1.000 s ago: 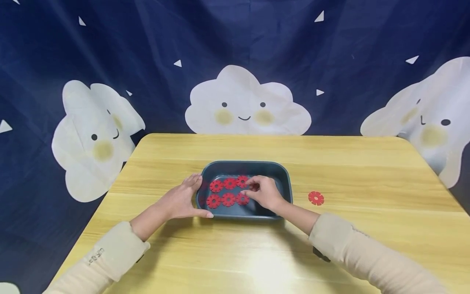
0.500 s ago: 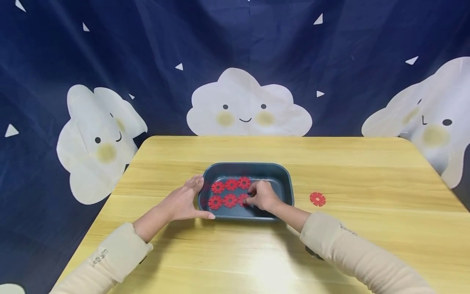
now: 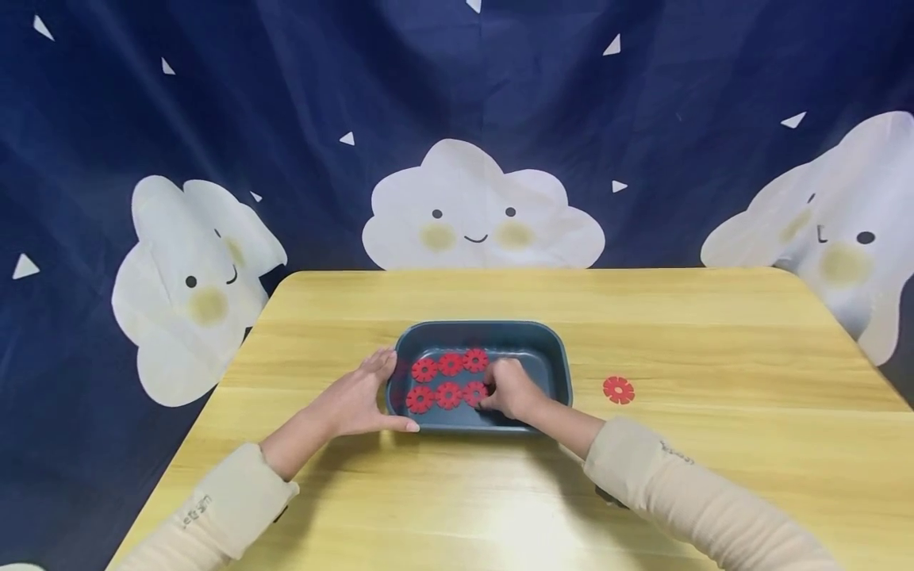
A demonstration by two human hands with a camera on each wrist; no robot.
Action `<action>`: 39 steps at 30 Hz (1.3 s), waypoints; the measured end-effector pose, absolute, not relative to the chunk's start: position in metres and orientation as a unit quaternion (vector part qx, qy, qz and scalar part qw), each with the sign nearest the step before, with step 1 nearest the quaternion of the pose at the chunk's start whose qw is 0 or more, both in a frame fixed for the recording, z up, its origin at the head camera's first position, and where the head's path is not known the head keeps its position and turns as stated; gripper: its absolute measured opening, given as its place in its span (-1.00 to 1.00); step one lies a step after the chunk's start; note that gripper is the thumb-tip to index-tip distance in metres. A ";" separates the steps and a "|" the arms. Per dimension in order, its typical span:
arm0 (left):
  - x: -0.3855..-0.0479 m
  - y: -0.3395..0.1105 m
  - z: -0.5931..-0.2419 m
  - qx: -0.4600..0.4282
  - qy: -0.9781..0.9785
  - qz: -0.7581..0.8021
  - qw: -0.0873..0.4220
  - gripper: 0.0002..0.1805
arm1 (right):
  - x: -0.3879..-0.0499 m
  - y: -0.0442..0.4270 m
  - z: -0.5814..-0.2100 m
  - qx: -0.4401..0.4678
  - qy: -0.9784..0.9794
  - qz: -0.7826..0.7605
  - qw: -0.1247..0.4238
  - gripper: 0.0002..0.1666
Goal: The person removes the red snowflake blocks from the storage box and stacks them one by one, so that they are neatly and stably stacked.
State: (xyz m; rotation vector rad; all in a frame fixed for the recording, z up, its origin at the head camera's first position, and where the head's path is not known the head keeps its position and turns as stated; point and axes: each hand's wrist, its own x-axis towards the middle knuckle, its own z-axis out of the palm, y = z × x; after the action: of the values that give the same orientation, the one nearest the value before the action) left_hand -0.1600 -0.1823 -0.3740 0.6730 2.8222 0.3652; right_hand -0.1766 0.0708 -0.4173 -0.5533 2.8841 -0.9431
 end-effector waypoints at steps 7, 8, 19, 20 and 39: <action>-0.157 -0.181 -0.379 0.226 0.959 0.137 0.106 0.27 | -0.175 0.071 -0.421 -0.173 0.940 -0.291 0.029 -0.75; -0.156 -0.181 -0.379 0.227 0.958 0.139 0.107 0.27 | -0.174 0.071 -0.420 -0.169 0.941 -0.292 0.031 -0.76; -0.157 -0.182 -0.380 0.225 0.958 0.141 0.105 0.27 | -0.175 0.073 -0.418 -0.131 0.932 -0.335 0.042 -0.84; -0.157 -0.182 -0.379 0.225 0.958 0.141 0.104 0.27 | -0.176 0.074 -0.417 -0.125 0.932 -0.338 0.045 -0.84; -0.161 -0.184 -0.380 0.225 0.960 0.134 0.098 0.28 | -0.180 0.102 -0.386 -0.198 0.920 -0.335 0.047 -0.76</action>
State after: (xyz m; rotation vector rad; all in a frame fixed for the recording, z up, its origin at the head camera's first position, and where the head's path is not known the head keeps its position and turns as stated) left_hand -0.1605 -0.1837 -0.3795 0.6666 2.8408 0.3980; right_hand -0.1801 0.1018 -0.3860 -0.6032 2.8062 -1.0214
